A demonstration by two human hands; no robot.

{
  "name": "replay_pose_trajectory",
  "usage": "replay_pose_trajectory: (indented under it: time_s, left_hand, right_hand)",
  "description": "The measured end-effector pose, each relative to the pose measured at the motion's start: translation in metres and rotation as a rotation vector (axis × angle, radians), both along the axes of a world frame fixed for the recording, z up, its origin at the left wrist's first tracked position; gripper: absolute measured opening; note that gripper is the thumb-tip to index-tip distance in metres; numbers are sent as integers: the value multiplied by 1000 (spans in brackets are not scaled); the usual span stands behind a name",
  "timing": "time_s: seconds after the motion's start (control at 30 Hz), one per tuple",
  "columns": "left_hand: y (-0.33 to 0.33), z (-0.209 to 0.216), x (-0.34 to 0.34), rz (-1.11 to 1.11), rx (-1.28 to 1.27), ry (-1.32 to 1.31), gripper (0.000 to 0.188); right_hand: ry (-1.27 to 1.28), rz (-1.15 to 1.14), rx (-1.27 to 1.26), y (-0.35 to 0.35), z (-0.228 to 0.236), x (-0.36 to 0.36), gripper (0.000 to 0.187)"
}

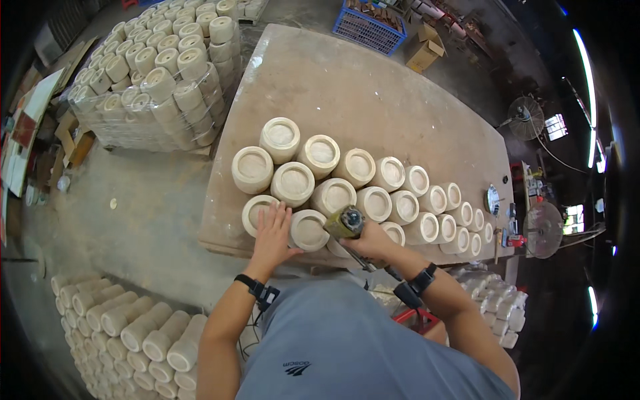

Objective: Assembling and finishing white ceramic pottery pieces using a mallet and nail gun.

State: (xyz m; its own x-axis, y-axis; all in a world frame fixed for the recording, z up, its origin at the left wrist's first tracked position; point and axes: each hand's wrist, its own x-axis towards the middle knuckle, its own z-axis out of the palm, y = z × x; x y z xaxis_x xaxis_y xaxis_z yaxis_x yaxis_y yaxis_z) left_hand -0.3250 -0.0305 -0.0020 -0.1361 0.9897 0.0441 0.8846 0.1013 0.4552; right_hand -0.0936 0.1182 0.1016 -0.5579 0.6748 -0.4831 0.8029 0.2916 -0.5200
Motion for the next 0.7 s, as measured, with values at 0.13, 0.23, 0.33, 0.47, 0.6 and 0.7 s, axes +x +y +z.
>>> replay_pose_trajectory:
  time_s: [0.13, 0.23, 0.33, 0.47, 0.6, 0.7]
  left_hand:
    - [15, -24, -14, -151, -14, -69, 107]
    - [13, -30, -17, -163, 61, -132, 103]
    - [13, -30, -19, -164, 79, -156, 104]
    - [14, -34, -17, -172, 53, -138, 104]
    - [18, -36, -16, -169, 25, -104, 103]
    - [19, -33, -12, -166, 30, -123, 102]
  right_hand:
    - [-51, -63, -46, -6, -6, -33, 46]
    - [-217, -54, 21, -10, -11, -42, 45]
    - [-278, -66, 68, -18, -10, -49, 42]
    - [-197, -101, 57, -21, -15, -40, 44]
    - [-342, -156, -231, -34, 36, -65, 47]
    - [-318, -72, -183, -44, 7, -51, 47]
